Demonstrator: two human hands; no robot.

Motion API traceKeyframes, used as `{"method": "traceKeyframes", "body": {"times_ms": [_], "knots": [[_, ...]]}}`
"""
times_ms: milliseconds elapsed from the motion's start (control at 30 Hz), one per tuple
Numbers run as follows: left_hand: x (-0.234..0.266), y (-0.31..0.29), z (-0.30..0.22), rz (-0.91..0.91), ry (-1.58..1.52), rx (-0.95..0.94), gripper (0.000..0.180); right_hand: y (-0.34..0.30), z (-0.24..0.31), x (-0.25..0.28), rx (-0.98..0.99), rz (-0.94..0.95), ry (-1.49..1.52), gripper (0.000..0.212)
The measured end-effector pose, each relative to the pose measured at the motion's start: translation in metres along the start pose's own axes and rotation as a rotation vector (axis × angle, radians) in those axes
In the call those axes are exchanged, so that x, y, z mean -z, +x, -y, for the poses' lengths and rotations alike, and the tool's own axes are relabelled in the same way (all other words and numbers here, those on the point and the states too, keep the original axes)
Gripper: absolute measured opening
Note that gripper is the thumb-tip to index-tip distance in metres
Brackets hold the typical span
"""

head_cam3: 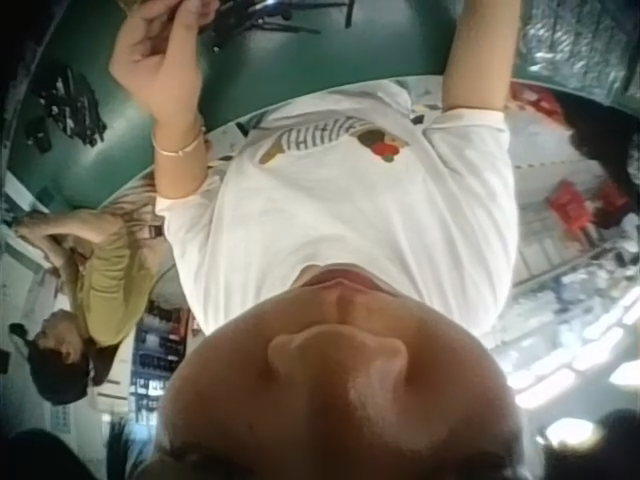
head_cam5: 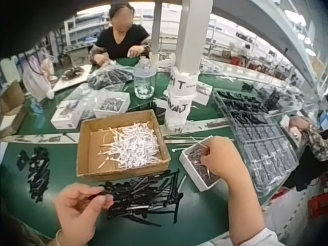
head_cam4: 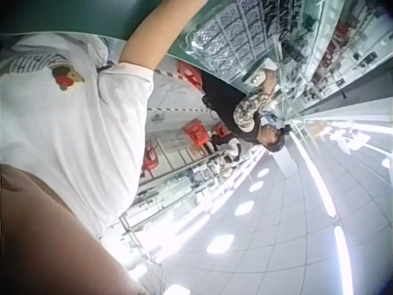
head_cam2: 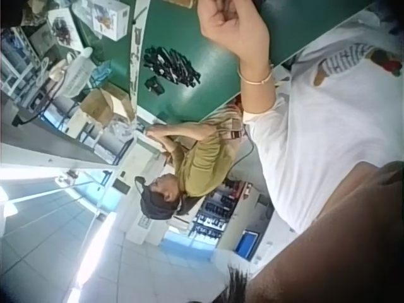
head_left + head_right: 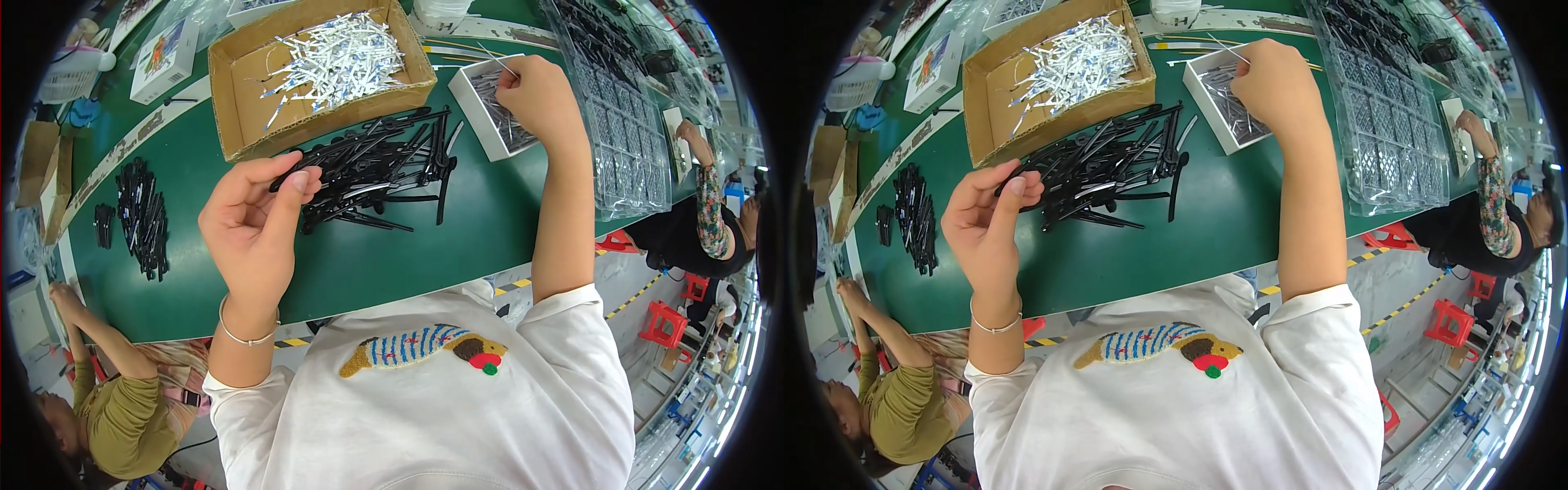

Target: The person assembles small black components by inserting a thin white strip into each one using tweezers.

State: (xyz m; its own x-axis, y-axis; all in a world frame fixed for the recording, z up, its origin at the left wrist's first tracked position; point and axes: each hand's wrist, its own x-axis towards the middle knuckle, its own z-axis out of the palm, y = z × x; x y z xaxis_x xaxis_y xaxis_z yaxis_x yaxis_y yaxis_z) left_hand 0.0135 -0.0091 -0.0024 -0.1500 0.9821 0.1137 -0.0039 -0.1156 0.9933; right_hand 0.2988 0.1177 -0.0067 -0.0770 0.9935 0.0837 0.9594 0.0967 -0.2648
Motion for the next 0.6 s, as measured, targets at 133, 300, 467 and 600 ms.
{"method": "traceKeyframes", "body": {"times_ms": [133, 300, 467, 600], "knots": [[0.000, 0.001, 0.000, 0.010, -0.018, -0.008, 0.012, -0.002, -0.012, 0.016, 0.034, -0.045, 0.269, 0.015], [0.000, -0.002, -0.001, -0.002, -0.034, -0.002, 0.013, -0.006, -0.010, 0.029, 0.017, 0.075, 0.737, 0.016], [0.000, 0.004, -0.008, -0.025, -0.134, 0.084, 0.018, -0.022, 0.042, 0.018, 0.136, 0.100, 1.142, 0.009], [0.003, 0.010, -0.005, 0.020, -0.463, 0.355, 0.023, -0.055, 0.101, 0.007, 0.680, -0.228, 0.741, 0.017]]}}
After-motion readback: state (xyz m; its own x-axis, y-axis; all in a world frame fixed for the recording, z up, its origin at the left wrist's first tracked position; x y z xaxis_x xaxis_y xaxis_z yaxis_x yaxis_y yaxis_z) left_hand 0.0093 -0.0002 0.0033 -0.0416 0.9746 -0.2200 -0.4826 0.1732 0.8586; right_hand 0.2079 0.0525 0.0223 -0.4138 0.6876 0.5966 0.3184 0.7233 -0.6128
